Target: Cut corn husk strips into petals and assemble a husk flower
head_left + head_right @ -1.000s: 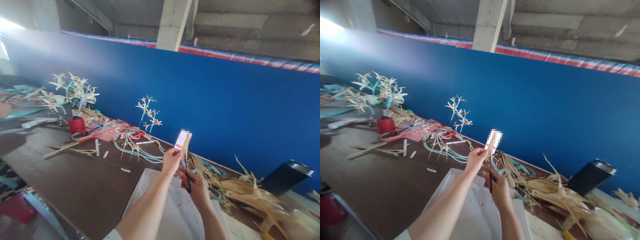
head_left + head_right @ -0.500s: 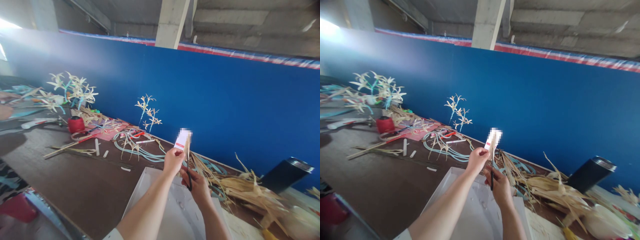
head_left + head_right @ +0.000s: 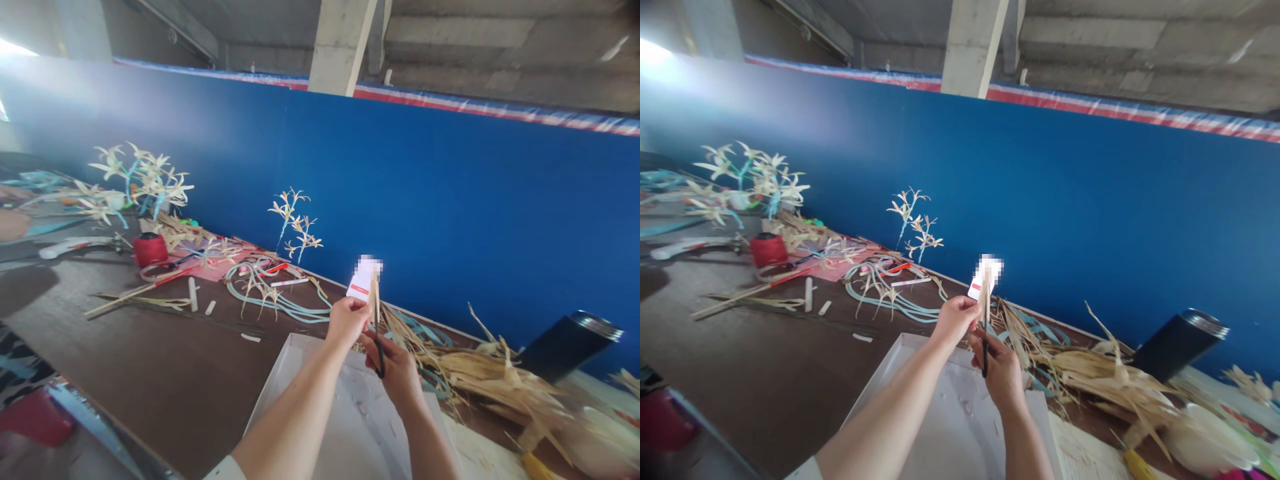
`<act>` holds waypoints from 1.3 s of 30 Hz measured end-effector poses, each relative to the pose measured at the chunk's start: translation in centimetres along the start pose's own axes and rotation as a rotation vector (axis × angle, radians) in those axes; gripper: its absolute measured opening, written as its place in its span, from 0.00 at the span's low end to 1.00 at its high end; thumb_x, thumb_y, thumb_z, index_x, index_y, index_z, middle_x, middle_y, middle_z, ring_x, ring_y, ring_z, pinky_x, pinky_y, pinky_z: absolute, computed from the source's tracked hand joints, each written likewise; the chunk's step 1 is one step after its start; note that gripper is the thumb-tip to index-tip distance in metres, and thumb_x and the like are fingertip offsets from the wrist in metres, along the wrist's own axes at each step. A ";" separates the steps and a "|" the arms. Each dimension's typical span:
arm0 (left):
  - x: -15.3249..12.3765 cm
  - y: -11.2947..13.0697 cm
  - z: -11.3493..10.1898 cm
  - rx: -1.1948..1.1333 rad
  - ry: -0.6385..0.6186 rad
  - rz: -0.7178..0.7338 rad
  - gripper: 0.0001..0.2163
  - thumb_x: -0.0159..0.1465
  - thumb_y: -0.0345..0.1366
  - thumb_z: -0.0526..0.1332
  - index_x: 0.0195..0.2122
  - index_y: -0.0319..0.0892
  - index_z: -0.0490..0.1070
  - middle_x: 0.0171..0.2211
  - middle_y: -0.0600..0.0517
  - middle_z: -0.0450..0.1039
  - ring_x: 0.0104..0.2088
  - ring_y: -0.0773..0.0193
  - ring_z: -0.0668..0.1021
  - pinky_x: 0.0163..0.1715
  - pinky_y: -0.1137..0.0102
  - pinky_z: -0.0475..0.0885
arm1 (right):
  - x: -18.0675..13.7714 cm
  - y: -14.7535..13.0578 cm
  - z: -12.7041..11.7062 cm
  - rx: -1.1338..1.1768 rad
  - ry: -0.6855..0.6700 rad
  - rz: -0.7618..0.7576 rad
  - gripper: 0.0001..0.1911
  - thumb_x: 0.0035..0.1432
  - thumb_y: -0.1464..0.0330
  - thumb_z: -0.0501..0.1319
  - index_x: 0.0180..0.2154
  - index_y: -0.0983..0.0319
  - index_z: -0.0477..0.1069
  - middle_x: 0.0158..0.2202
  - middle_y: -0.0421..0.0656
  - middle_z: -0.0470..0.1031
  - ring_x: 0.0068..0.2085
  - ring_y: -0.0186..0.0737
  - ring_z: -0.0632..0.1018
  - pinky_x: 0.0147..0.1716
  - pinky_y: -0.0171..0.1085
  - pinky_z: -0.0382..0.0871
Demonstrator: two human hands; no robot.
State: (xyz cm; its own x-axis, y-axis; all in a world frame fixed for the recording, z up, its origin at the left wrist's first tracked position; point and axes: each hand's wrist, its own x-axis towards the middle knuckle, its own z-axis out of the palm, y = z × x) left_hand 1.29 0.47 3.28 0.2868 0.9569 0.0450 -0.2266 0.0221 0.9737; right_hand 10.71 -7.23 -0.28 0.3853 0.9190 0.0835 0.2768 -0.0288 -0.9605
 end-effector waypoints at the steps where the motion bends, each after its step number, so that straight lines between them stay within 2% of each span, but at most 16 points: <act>1: 0.0 0.0 0.0 -0.002 0.000 -0.002 0.04 0.52 0.33 0.60 0.24 0.38 0.68 0.15 0.56 0.65 0.16 0.73 0.67 0.17 0.78 0.62 | 0.0 0.1 0.0 -0.004 0.004 -0.004 0.28 0.44 0.54 0.65 0.43 0.65 0.74 0.17 0.38 0.66 0.21 0.35 0.65 0.19 0.33 0.55; 8: 0.2 -0.1 -0.2 0.030 -0.017 -0.024 0.05 0.52 0.35 0.60 0.25 0.38 0.68 0.16 0.56 0.65 0.15 0.72 0.68 0.16 0.78 0.63 | 0.0 0.4 0.0 -0.060 0.001 -0.060 0.25 0.47 0.55 0.63 0.43 0.64 0.75 0.17 0.37 0.65 0.20 0.32 0.63 0.17 0.32 0.53; 14: 1.0 -1.1 -0.4 0.008 -0.001 -0.006 0.09 0.53 0.39 0.61 0.29 0.38 0.69 0.15 0.57 0.65 0.14 0.73 0.67 0.15 0.78 0.62 | 0.0 0.2 0.2 -0.030 -0.003 -0.017 0.26 0.44 0.54 0.65 0.43 0.64 0.76 0.16 0.38 0.66 0.20 0.34 0.66 0.17 0.32 0.56; 18: 1.3 -1.4 -0.4 0.025 0.015 0.016 0.08 0.54 0.38 0.60 0.27 0.39 0.69 0.14 0.57 0.64 0.13 0.73 0.66 0.14 0.78 0.60 | 0.3 1.1 0.4 0.016 -0.017 -0.002 0.28 0.44 0.55 0.65 0.45 0.64 0.74 0.18 0.38 0.67 0.21 0.34 0.67 0.18 0.32 0.56; 24: 1.0 -1.2 -0.3 0.067 0.070 0.049 0.04 0.53 0.34 0.58 0.26 0.39 0.69 0.14 0.57 0.64 0.13 0.73 0.66 0.14 0.78 0.61 | 0.4 1.5 0.3 0.021 -0.044 0.010 0.29 0.45 0.54 0.64 0.46 0.65 0.73 0.18 0.39 0.68 0.22 0.34 0.67 0.19 0.32 0.57; 39: 1.5 -1.7 -0.7 0.215 0.170 0.150 0.08 0.55 0.37 0.56 0.29 0.39 0.72 0.20 0.54 0.69 0.17 0.71 0.69 0.19 0.76 0.63 | 0.3 0.8 -0.1 0.003 -0.093 0.047 0.29 0.43 0.55 0.65 0.44 0.67 0.74 0.16 0.39 0.68 0.21 0.34 0.67 0.20 0.32 0.57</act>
State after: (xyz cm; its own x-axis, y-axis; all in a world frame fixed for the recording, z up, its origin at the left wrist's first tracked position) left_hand 1.52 2.10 1.51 0.1008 0.9801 0.1710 -0.0469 -0.1670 0.9848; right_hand 11.12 -7.06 -1.03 0.3147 0.9491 0.0131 0.2579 -0.0722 -0.9635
